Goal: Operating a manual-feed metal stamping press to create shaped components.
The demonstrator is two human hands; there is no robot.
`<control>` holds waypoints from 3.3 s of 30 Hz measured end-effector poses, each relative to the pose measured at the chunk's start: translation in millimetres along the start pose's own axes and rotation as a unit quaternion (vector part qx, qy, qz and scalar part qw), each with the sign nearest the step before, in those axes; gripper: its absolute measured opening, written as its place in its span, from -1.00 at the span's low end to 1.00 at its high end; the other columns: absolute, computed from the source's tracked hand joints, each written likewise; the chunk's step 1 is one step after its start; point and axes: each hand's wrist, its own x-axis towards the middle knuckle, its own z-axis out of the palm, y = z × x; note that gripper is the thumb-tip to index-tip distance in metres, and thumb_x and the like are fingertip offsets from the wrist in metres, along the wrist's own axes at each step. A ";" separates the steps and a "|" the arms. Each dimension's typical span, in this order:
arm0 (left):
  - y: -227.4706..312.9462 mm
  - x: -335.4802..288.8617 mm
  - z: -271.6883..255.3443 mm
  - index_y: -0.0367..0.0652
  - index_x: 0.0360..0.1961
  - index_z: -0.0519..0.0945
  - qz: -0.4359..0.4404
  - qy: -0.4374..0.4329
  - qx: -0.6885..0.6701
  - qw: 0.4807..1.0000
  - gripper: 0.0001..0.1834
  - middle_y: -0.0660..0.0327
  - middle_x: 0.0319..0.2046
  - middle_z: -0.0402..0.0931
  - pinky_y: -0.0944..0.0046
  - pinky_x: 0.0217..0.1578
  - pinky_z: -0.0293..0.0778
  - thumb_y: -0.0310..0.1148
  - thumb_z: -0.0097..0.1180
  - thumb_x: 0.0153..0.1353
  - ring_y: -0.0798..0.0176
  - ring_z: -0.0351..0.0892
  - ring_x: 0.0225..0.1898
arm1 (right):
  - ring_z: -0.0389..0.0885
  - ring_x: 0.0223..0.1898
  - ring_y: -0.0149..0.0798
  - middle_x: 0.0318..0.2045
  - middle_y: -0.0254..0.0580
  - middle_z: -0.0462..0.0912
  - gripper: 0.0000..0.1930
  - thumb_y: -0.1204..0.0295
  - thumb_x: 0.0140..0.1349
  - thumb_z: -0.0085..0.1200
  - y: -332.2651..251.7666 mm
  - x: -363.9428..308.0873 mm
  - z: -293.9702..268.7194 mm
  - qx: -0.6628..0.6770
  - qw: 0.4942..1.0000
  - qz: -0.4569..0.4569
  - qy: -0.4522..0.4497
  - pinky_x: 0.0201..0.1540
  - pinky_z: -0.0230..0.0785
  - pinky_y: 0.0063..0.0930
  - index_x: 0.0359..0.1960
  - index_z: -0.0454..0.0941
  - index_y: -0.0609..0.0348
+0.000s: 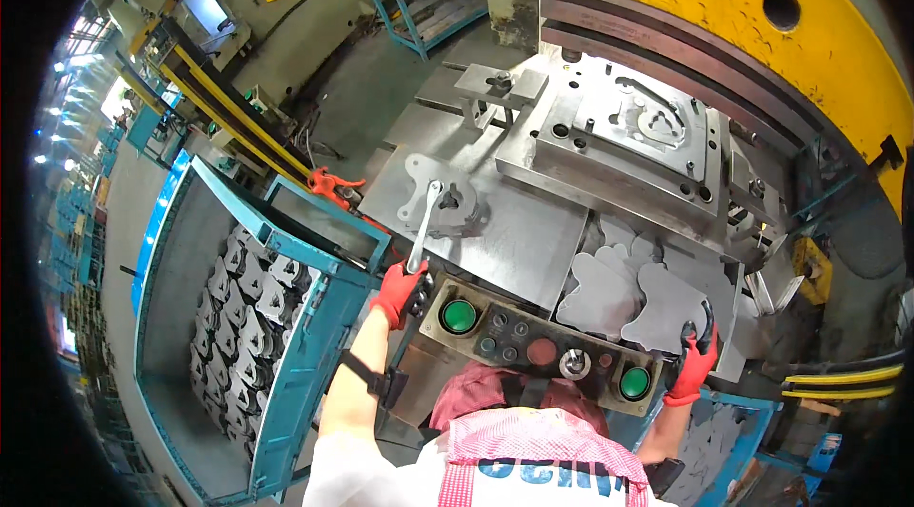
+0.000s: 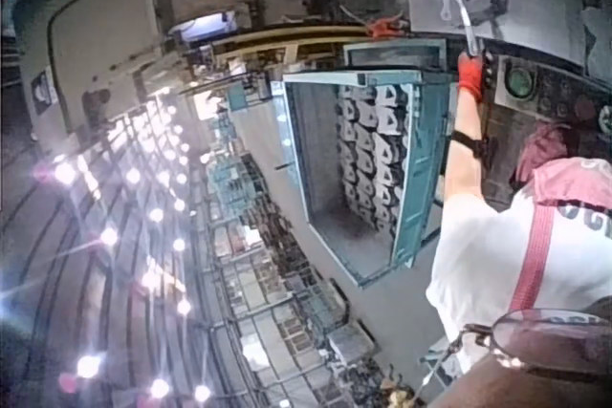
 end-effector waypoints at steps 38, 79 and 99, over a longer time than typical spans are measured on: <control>-197.1 69.4 -10.7 -0.15 -0.20 0.43 0.040 0.156 0.093 0.983 -0.49 0.19 -0.52 0.49 0.20 -0.50 0.40 -0.19 0.30 -0.18 0.24 0.47 -0.49 | 0.14 0.12 0.03 0.06 0.02 0.23 -0.51 0.49 -0.07 0.08 -108.1 56.0 33.0 -0.332 0.882 -0.317 0.110 0.14 -0.02 -0.17 -0.01 0.34 0.13; -168.3 79.1 23.0 0.00 -0.18 0.40 -0.129 0.128 0.084 0.980 -0.47 0.14 -0.42 0.50 -0.18 -0.58 0.29 -0.32 0.32 -0.26 0.06 0.45 -0.58 | 0.39 -0.02 -0.11 -0.07 0.06 0.41 -0.29 0.40 -0.25 0.24 209.2 -60.8 -70.3 -0.169 0.963 0.210 0.022 0.00 0.24 -0.39 0.01 0.22 0.35; -154.7 55.5 17.8 0.01 -0.14 0.35 -0.131 0.074 0.056 0.987 -0.45 0.21 -0.49 0.46 0.20 -0.81 0.30 -0.30 0.30 -0.22 0.23 0.36 -0.71 | 0.26 0.06 -0.03 0.04 0.09 0.30 -0.43 0.32 0.04 0.04 109.5 -24.1 -127.4 -0.209 0.948 0.073 0.229 0.09 0.09 -0.31 0.05 0.20 0.38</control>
